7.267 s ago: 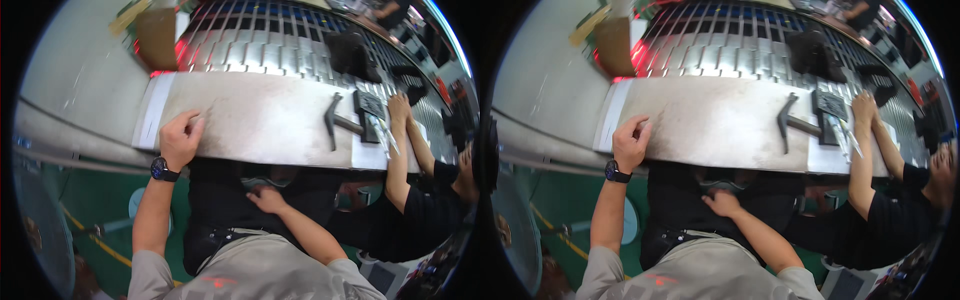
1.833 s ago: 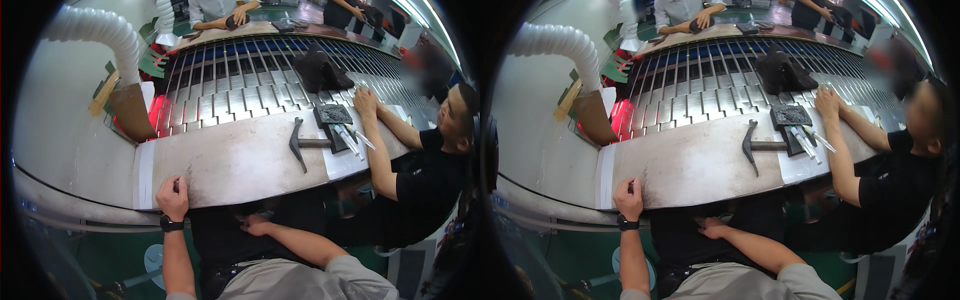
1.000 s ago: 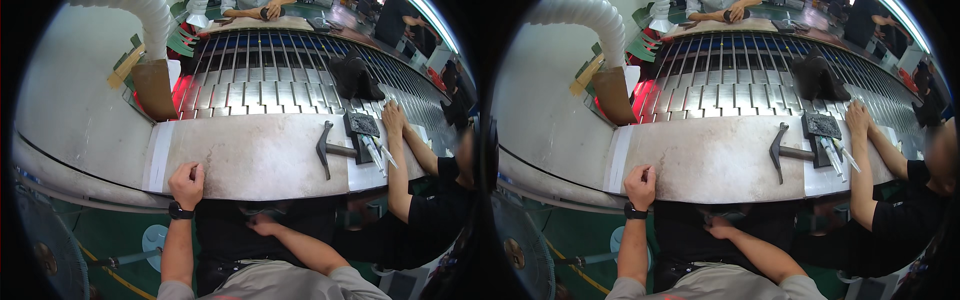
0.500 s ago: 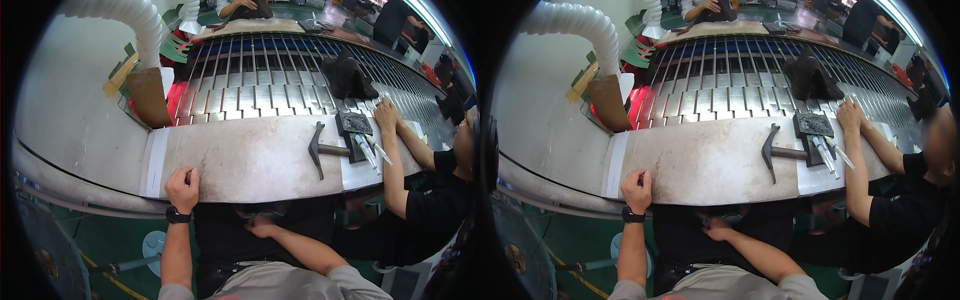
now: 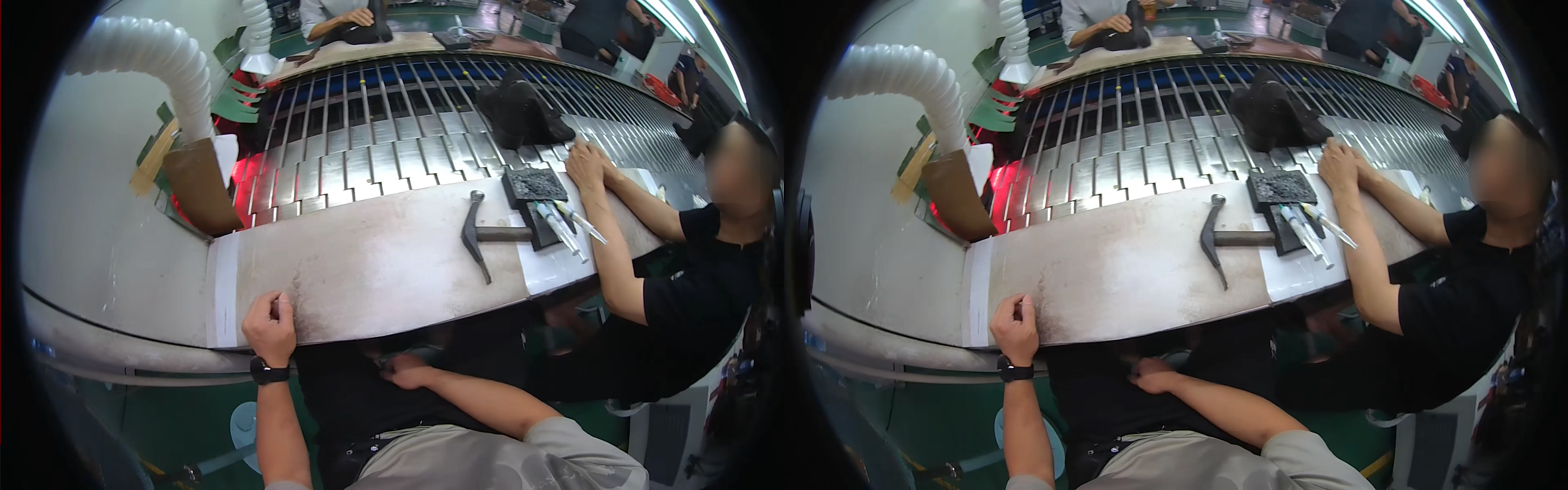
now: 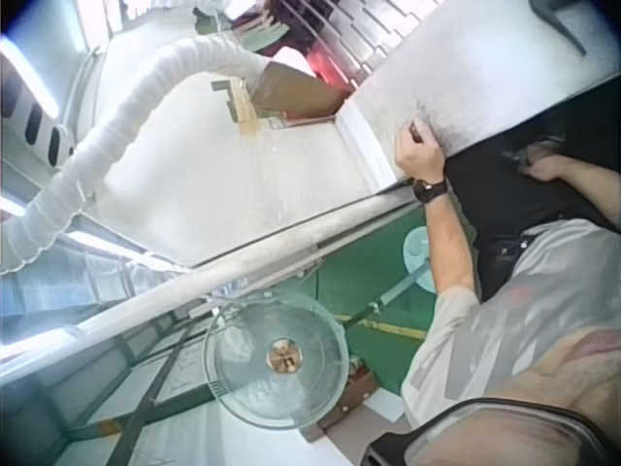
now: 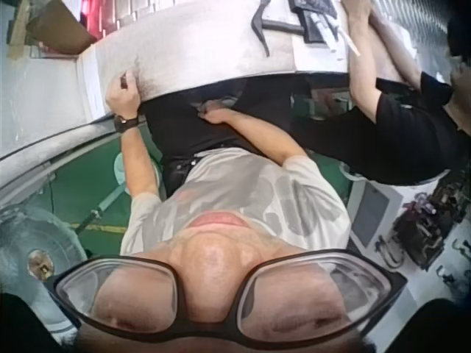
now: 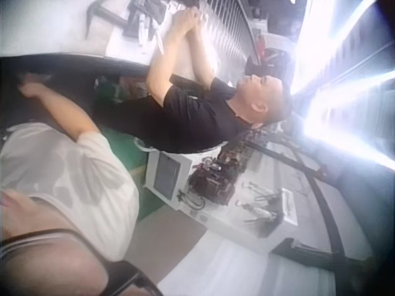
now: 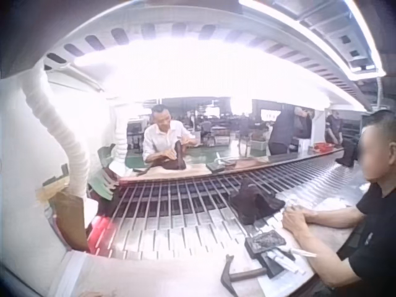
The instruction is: The person takes shoe soles and boot uppers from a conveyor belt, presses each sole onto its boot upper by hand to attach them firmly, and places the assembled boots onto the conveyor belt.
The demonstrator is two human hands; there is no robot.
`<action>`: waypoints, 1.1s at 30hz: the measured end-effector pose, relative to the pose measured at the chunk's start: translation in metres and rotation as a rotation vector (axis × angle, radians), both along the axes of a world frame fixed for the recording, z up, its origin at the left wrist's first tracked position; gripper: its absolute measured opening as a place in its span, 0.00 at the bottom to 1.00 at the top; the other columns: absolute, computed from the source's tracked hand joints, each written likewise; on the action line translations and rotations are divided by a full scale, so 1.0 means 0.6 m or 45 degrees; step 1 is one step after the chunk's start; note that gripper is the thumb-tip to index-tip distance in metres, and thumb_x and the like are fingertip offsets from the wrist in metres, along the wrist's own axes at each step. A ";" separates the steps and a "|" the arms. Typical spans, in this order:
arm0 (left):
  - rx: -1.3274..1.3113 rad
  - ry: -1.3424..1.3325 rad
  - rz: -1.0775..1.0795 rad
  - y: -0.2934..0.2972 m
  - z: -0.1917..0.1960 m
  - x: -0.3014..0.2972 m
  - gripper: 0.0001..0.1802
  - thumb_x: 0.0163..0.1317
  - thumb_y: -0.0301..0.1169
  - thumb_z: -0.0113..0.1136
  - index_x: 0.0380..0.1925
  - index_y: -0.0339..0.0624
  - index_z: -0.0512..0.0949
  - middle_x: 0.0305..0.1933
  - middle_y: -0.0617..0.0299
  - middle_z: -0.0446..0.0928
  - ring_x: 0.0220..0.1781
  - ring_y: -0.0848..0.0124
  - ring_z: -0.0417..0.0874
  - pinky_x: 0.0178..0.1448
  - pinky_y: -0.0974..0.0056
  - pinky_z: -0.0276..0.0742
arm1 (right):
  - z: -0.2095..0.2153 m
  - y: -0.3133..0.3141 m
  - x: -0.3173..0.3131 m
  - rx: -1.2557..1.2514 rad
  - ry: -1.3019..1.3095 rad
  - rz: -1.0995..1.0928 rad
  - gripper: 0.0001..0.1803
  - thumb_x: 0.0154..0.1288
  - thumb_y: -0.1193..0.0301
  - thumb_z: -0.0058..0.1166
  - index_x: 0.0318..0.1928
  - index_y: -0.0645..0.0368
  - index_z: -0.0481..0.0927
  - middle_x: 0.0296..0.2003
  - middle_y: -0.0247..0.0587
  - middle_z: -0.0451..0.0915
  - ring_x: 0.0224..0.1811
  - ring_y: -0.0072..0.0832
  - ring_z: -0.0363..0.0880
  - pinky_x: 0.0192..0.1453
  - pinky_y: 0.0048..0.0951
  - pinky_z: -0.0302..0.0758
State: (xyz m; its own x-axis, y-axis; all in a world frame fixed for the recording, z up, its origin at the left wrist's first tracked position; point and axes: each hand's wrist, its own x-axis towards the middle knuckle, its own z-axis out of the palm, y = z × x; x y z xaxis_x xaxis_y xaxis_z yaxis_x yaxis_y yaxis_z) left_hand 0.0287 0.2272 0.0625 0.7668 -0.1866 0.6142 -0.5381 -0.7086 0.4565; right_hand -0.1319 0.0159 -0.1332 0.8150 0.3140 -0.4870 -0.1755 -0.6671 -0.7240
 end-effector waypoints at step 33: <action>0.036 0.030 0.038 -0.003 0.000 -0.030 0.07 0.72 0.27 0.65 0.40 0.32 0.85 0.31 0.53 0.81 0.28 0.62 0.79 0.34 0.58 0.75 | 0.022 -0.006 -0.021 0.110 0.004 -0.077 0.21 0.74 0.51 0.59 0.44 0.58 0.89 0.45 0.56 0.89 0.51 0.53 0.88 0.56 0.51 0.82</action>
State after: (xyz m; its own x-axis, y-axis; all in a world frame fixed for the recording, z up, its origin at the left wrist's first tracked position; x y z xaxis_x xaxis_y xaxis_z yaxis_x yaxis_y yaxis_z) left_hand 0.0107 0.2253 0.0625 0.7863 -0.1807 0.5908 -0.5060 -0.7369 0.4482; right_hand -0.1447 0.0121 -0.1199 0.8322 0.3050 -0.4630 -0.2161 -0.5905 -0.7775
